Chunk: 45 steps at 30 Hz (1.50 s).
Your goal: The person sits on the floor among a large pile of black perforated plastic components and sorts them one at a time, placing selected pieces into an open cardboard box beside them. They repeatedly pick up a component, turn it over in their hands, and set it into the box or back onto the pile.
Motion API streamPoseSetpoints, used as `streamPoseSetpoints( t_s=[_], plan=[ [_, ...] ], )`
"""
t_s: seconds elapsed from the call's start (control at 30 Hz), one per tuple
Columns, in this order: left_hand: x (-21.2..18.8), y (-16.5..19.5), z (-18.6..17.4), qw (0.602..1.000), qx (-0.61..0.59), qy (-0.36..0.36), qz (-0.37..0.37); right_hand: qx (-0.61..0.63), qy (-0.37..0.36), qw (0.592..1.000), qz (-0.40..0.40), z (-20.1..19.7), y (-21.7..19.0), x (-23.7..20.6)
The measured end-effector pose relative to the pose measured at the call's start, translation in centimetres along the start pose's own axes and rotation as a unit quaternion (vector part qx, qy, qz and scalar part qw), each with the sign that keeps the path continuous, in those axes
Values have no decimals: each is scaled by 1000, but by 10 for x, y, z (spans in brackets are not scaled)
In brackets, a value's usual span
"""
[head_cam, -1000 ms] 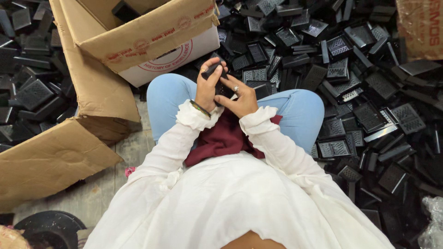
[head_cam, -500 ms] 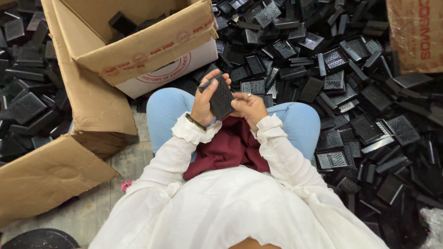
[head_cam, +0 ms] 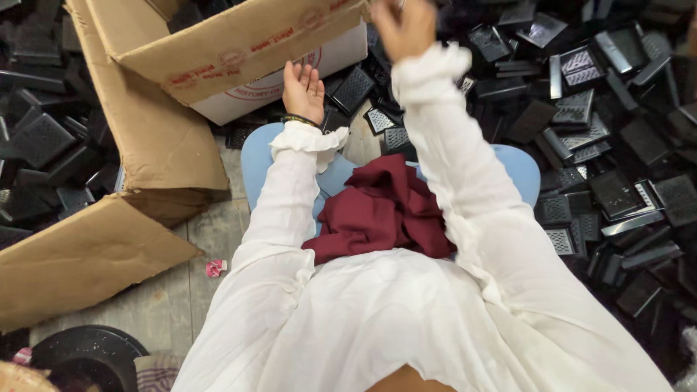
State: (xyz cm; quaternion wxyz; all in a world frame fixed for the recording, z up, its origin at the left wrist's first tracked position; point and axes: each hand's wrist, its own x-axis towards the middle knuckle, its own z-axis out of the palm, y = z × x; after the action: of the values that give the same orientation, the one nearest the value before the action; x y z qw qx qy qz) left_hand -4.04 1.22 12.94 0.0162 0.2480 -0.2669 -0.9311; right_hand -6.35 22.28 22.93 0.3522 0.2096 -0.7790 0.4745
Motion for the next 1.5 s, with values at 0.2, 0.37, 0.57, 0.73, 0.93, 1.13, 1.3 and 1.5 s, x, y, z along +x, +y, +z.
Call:
streamPoseSetpoints(
  t_s=[0.2, 0.37, 0.57, 0.73, 0.93, 1.13, 1.3, 1.5],
  plan=[
    [24, -30, -11, 980, 187, 59, 37, -243, -340, 891, 179, -3, 13, -140],
    [31, -56, -14, 810, 550, -53, 195, -312, -458, 831, 49, 17, 24, -151],
    [16, -65, -11, 549, 807, -19, 218, -415, -543, 730, 16, 34, 39, -144],
    [14, -82, 3, 396, 866, -82, 294, -321, -467, 823, -26, 4, 54, -161],
    [31, -108, 0, 401, 870, -114, 263, -163, -278, 944, 77, -39, 48, -183],
    [39, -103, 1, 735, 578, -187, 301, -167, -146, 965, 139, -69, 79, -177],
    [9, -57, 4, 953, 65, -271, -118, -115, -83, 965, 222, -75, 79, -175],
    [-38, -45, -18, 965, 5, -216, -152, 255, -75, 896, 355, -40, 23, -170]
  ],
)
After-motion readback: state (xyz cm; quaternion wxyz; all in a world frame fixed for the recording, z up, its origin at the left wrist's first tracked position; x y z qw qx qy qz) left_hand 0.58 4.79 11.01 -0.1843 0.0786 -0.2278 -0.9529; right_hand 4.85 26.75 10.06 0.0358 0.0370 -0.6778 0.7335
